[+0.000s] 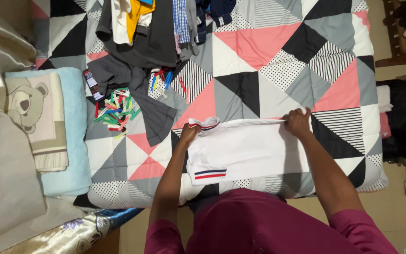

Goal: The person picks up a white shirt from a pile of clothes on a bed, buttons it, and then folds it neatly by hand. The folded shirt is placed on the bed.

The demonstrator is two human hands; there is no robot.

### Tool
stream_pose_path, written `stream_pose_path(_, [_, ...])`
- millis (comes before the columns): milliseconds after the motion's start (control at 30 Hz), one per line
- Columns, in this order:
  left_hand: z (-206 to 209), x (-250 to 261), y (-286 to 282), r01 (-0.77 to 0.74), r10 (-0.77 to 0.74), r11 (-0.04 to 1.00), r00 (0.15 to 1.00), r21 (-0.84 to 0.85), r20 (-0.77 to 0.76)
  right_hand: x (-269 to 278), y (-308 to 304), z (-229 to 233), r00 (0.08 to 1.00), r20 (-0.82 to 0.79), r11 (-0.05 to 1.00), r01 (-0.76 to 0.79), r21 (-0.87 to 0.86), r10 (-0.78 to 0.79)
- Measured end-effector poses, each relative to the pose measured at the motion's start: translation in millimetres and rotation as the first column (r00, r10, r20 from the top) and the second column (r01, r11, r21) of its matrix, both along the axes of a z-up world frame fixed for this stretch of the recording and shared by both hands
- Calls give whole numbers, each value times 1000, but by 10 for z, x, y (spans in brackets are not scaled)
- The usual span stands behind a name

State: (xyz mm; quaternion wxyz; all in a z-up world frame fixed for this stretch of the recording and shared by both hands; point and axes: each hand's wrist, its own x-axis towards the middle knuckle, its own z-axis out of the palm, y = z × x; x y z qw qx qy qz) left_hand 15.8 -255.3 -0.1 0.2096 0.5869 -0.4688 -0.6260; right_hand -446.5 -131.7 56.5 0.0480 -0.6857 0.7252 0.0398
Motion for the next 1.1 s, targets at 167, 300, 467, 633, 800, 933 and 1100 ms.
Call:
stream_pose_path(167, [54, 193, 208, 84, -86, 994, 996, -71, -21, -126, 302, 128, 999, 38, 995, 35, -93, -32])
stream_pose_path(300, [107, 272, 396, 137, -131, 990, 984, -39, 116, -161, 544, 219, 997, 64, 980, 52, -190, -40])
stream_pose_path(467, [249, 309, 654, 201, -195, 979, 970, -24, 148, -142, 866, 289, 990, 112, 973, 103, -206, -81])
stream_pose_path(633, [423, 339, 876, 310, -300, 950, 933, -24, 198, -100, 1059, 294, 983, 128, 965, 156, -209, -131])
stream_pose_path(800, [364, 367, 1012, 390, -378, 921, 887, 10, 267, -40, 1213, 269, 972, 145, 968, 204, -146, -183])
stream_pose_path(933, [233, 390, 1110, 426, -403, 904, 872, -24, 278, -2, 1311, 236, 974, 138, 972, 196, -126, -179])
stream_pose_path(1100, [171, 407, 1205, 434, -397, 899, 863, -56, 313, 59, 1439, 214, 976, 133, 968, 194, -157, -174])
